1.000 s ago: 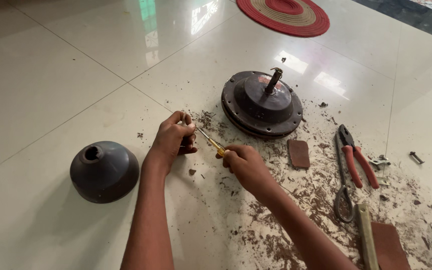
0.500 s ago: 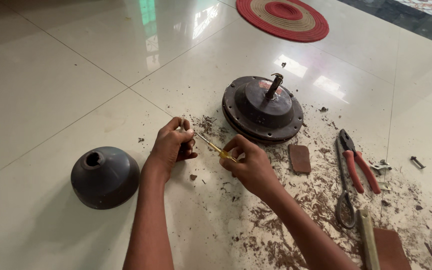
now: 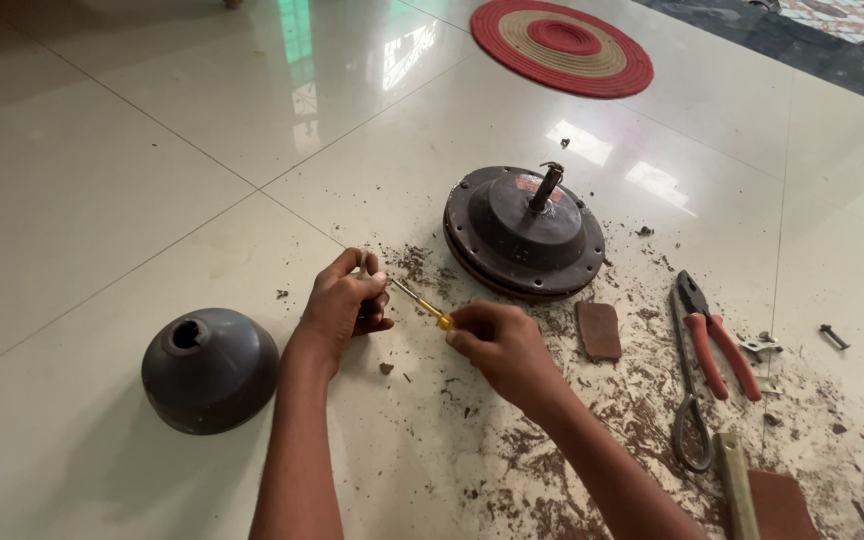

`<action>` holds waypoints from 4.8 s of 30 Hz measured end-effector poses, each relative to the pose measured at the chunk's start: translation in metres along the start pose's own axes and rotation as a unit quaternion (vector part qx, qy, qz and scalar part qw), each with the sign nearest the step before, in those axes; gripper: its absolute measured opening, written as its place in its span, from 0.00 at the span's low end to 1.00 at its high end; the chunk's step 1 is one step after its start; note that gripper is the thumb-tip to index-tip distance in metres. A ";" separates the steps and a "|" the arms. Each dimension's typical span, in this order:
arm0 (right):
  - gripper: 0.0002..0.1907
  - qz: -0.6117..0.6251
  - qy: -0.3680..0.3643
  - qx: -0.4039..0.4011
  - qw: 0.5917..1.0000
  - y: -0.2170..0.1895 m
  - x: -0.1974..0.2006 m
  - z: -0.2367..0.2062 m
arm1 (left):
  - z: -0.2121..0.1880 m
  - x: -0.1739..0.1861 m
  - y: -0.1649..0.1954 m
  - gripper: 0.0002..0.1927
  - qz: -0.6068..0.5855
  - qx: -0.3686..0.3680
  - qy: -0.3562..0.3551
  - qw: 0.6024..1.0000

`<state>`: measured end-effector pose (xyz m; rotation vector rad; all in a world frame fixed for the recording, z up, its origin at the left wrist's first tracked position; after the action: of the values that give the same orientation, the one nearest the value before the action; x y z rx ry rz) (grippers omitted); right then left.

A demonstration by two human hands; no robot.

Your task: The person uses pliers to remove a metal ring from a dark circular fan base, then uses a screwdriver to adjust a small white plastic component. The person continues to manipulate the plastic piece with the screwdriver and hands.

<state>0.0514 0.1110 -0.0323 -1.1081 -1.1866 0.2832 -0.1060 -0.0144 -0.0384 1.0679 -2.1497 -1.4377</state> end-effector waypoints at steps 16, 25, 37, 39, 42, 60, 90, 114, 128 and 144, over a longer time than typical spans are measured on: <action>0.15 -0.050 -0.003 0.045 0.998 0.006 -0.002 0.005 | 0.003 0.003 -0.003 0.03 -0.002 -0.003 0.003 1.000; 0.11 -0.060 0.096 0.052 0.992 -0.005 0.016 0.000 | 0.003 -0.001 -0.002 0.02 0.015 0.004 -0.002 1.000; 0.16 -0.129 0.011 0.048 0.990 -0.007 -0.001 -0.008 | 0.000 0.002 -0.002 0.02 -0.006 0.003 0.002 1.000; 0.16 -0.111 0.024 0.079 0.990 -0.006 -0.001 -0.008 | 0.000 0.002 -0.002 0.02 -0.009 0.008 0.001 1.000; 0.13 -0.074 0.021 0.074 0.994 0.003 0.000 -0.005 | 0.000 0.002 -0.003 0.02 -0.002 0.010 0.001 1.000; 0.15 -0.119 0.033 0.069 0.990 -0.002 -0.003 -0.006 | -0.001 -0.002 -0.001 0.03 0.015 0.016 -0.003 1.000; 0.08 -0.056 0.086 0.039 0.994 0.013 0.003 -0.003 | 0.000 -0.006 -0.003 0.05 0.029 0.017 -0.006 0.999; 0.15 -0.046 0.065 -0.013 0.997 -0.017 -0.022 -0.018 | 0.002 -0.015 0.009 0.24 0.268 -0.040 0.053 0.961; 0.16 -0.107 0.116 0.020 0.987 -0.030 -0.008 -0.026 | -0.003 -0.018 0.011 0.26 0.310 -0.053 0.061 0.947; 0.15 -0.163 0.140 0.051 0.975 -0.054 0.008 -0.033 | 0.000 -0.023 0.018 0.28 0.351 -0.106 0.064 0.928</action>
<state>0.0635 0.0733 0.0175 -0.8166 -1.0675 -0.0646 -0.0977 0.0062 -0.0193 0.2444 -1.9266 -1.1648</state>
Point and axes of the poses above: each hand's wrist, its own z-axis towards the middle knuckle, its own x-axis out of the back of the hand, y = z × x, the point moved 8 cm from there along z, towards the middle knuckle, and after that the axes turned 7 degrees about x, right-handed, at the moved point
